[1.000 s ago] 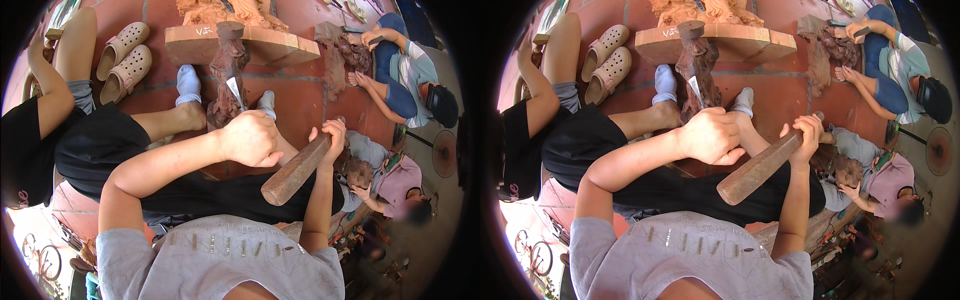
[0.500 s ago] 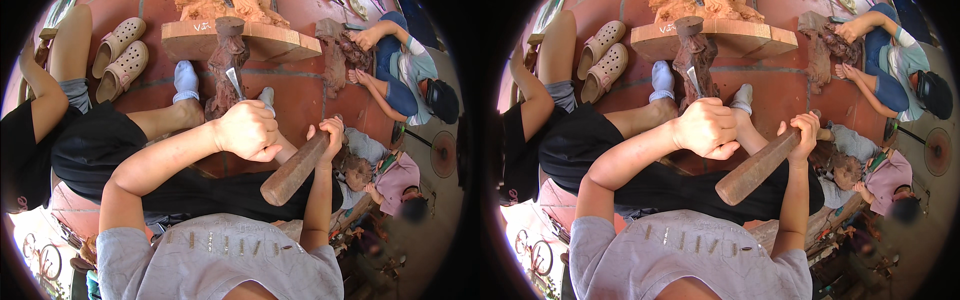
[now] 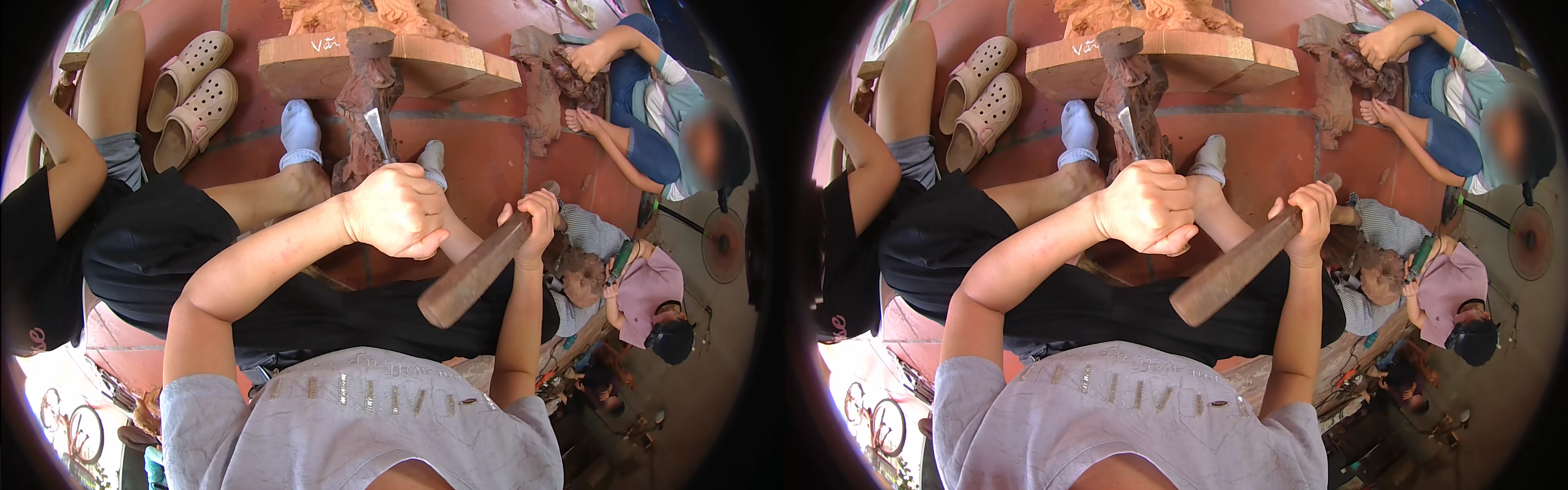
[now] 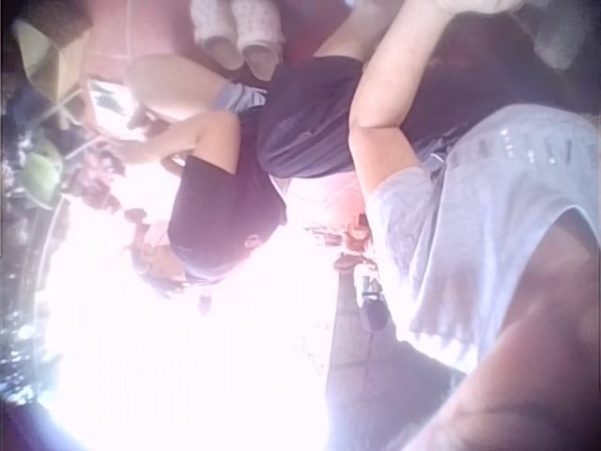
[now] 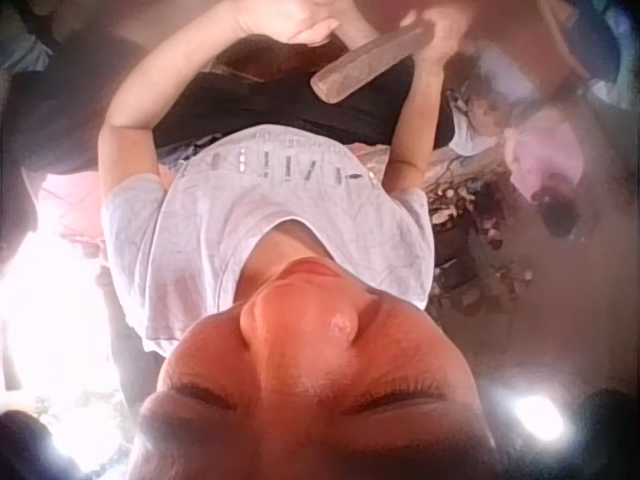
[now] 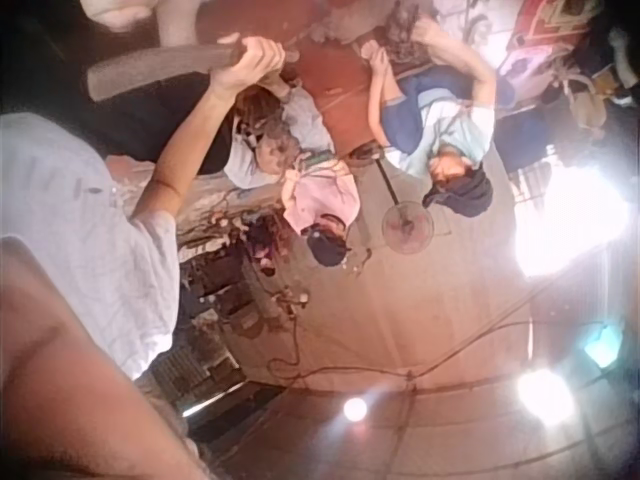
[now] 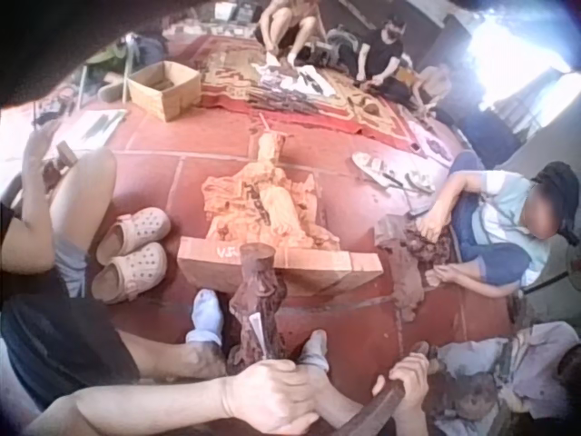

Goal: The person carves a wooden piece using a chisel and mallet. They repeatedly strike the chisel to shape the wood, occasionally adjusting the tool and the workpiece. The task continues throughout the clip with consistent hand-tool coordination.

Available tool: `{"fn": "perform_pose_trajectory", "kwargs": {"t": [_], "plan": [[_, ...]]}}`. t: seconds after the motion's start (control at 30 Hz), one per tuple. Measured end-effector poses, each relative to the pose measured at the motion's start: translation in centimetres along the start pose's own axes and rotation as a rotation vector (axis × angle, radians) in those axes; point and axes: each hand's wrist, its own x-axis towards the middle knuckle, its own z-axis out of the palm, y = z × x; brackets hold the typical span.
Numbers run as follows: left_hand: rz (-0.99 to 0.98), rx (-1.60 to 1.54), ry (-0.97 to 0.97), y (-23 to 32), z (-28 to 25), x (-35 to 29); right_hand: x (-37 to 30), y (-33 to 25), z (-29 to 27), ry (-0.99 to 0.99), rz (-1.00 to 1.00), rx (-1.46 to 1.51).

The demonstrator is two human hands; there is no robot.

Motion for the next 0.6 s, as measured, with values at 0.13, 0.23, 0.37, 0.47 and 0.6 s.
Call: {"fn": "perform_pose_trajectory", "kwargs": {"t": [0.13,0.23,0.37,0.47,0.6], "plan": [[0.025,0.042,0.001,-0.3,-0.4,0.1,0.4,-0.6,-0.4,-0.032,0.008,-0.136],[0.025,0.038,-0.011,-0.3,-0.7,0.1,0.3,-0.4,-0.3,-0.016,0.000,-0.085],[0.027,0.025,-0.006,-0.5,-0.9,0.0,0.3,-1.0,-0.3,-0.024,0.028,-0.064],[0.015,0.018,-0.001,-0.6,-0.9,-0.1,0.7,-1.3,-0.1,-0.031,0.030,-0.079],[-0.032,0.130,0.052,-0.7,-1.6,0.0,0.1,-1.2,-0.4,-0.082,0.077,-0.157]]}}
